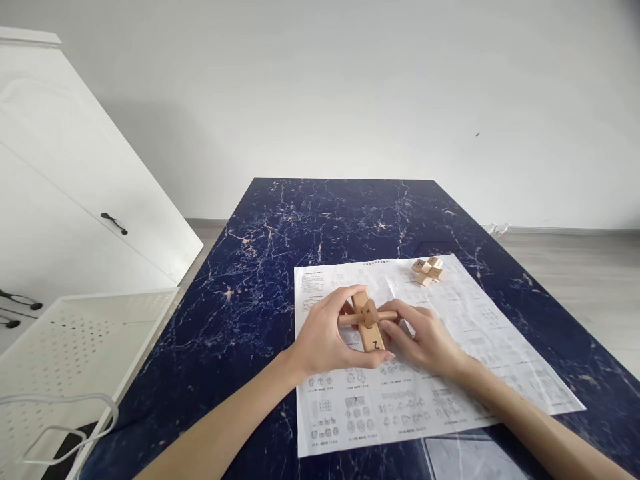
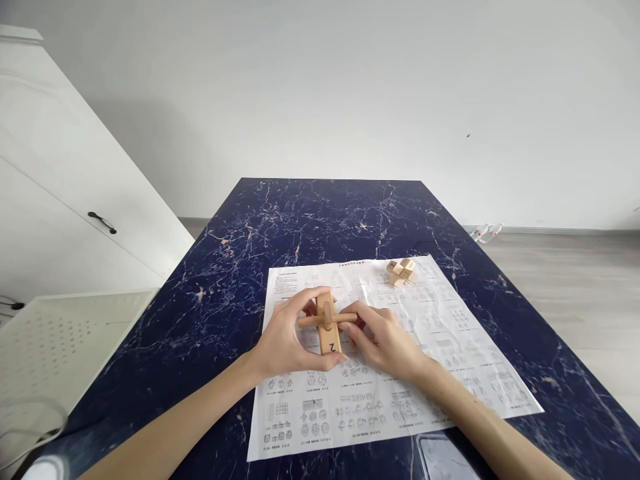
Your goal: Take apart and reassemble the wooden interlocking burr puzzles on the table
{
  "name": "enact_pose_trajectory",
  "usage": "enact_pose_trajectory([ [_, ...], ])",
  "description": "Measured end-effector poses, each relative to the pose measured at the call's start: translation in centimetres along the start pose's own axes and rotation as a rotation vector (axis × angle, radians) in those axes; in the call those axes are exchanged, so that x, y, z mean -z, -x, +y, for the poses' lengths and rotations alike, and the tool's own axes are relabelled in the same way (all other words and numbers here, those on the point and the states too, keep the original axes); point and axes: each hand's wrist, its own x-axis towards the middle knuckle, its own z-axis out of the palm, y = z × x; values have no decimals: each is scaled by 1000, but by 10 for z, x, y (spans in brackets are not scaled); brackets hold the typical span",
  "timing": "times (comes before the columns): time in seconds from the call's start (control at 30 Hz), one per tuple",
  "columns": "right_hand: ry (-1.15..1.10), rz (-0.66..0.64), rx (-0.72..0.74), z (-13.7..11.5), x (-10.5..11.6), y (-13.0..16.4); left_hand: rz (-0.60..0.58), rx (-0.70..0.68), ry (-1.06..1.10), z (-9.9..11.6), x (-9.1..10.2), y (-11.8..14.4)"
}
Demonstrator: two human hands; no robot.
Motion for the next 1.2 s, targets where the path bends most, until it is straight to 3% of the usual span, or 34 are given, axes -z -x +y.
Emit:
enact_pose_trajectory([
  [0.37, -1, -78, 26, 0, 5, -3, -18, -95, -54, -6, 2, 1],
  [0.77, -91, -92, 15, -5, 9, -3, -25, -60, -81, 0, 5, -1],
  [0.9, -172, -28, -34, -2, 4, -2, -37, 17, 8, -1, 4, -1],
  [1.03, -321, 67, -55, 2, -1, -4, 11, 2, 153, -2, 1, -2],
  [1.2, -315, 4, -49, 4, -4, -5, 16, 48, 211, -1, -1, -1],
])
